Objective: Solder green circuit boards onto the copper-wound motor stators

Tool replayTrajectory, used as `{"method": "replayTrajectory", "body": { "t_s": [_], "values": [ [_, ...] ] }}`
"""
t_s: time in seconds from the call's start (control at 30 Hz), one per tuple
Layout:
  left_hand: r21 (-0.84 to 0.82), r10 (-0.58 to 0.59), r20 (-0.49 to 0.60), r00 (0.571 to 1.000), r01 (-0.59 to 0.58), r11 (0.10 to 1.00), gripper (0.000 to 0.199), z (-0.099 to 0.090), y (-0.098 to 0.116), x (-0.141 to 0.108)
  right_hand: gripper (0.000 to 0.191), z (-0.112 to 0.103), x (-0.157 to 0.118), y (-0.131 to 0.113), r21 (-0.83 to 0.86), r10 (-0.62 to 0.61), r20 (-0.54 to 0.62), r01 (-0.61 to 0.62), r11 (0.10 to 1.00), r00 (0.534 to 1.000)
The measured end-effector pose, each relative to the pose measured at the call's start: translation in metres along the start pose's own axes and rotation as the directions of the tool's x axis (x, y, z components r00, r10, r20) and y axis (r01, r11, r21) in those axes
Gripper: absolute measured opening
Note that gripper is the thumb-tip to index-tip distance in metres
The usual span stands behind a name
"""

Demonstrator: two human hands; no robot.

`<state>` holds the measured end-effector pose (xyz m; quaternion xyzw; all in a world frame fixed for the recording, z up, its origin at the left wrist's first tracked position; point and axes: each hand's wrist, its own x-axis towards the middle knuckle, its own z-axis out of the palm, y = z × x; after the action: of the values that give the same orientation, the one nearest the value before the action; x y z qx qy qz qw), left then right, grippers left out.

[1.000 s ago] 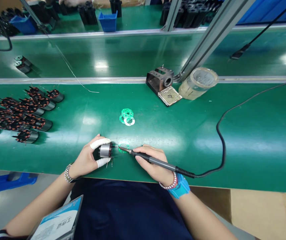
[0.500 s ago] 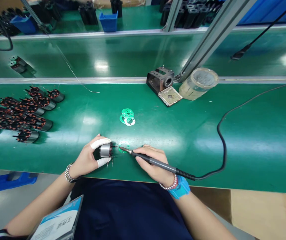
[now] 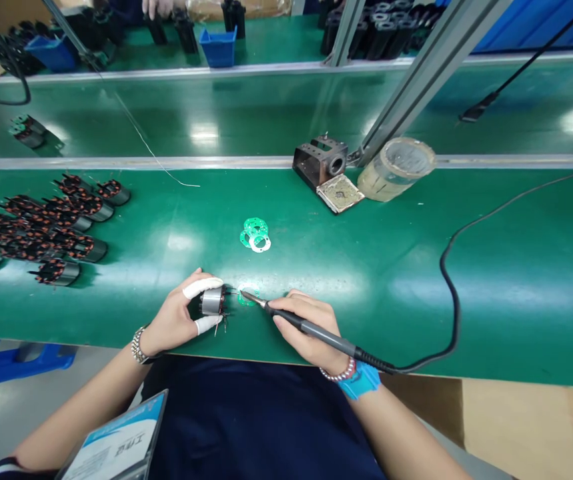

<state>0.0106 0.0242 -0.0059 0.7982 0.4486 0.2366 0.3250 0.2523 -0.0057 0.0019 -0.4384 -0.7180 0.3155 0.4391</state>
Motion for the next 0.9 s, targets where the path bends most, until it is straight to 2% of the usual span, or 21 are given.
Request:
{"method": "replayTrajectory", "body": {
  "t_s": [0.3,0.53,0.67,0.73,0.77,0.83,0.87,0.9],
  "values": [
    [0.010,0.024,0.000,1.000,-0.024,1.000,0.045,0.000,-0.002,-0.001,0.014,0.003,0.000,0.002,0.033,-0.026,0.062,0.024,0.999,0.998],
    [0.012,0.012,-0.002,1.000,-0.012,1.000,0.044,0.001,-0.001,-0.001,0.016,-0.005,-0.003,0.004,0.037,-0.023,-0.012,0.023,0.999,1.000],
    [0.008,0.015,-0.004,1.000,-0.015,1.000,0.044,0.001,-0.001,-0.001,0.014,-0.031,0.003,0.011,-0.144,0.023,-0.138,-0.043,0.989,0.990],
    [0.014,0.005,-0.005,1.000,-0.005,1.000,0.044,0.002,-0.001,-0.003,0.014,-0.052,0.014,0.018,-0.294,0.005,-0.278,-0.089,0.952,0.961],
    [0.018,-0.001,-0.007,1.000,0.001,1.000,0.044,0.003,-0.002,-0.003,0.014,-0.063,0.020,0.024,-0.362,-0.020,-0.363,-0.121,0.924,0.932],
    [0.028,-0.009,-0.010,1.000,0.009,1.000,0.044,0.004,-0.003,-0.004,0.017,-0.087,0.036,0.037,-0.464,-0.096,-0.530,-0.193,0.865,0.843],
    [0.033,-0.010,-0.012,1.000,0.010,0.999,0.044,0.004,-0.003,-0.004,0.019,-0.099,0.044,0.044,-0.506,-0.139,-0.586,-0.226,0.832,0.798],
    [0.038,-0.009,-0.013,1.000,0.010,0.999,0.045,0.004,-0.003,-0.004,0.021,-0.110,0.053,0.052,-0.549,-0.181,-0.607,-0.242,0.800,0.774]
  ]
}}
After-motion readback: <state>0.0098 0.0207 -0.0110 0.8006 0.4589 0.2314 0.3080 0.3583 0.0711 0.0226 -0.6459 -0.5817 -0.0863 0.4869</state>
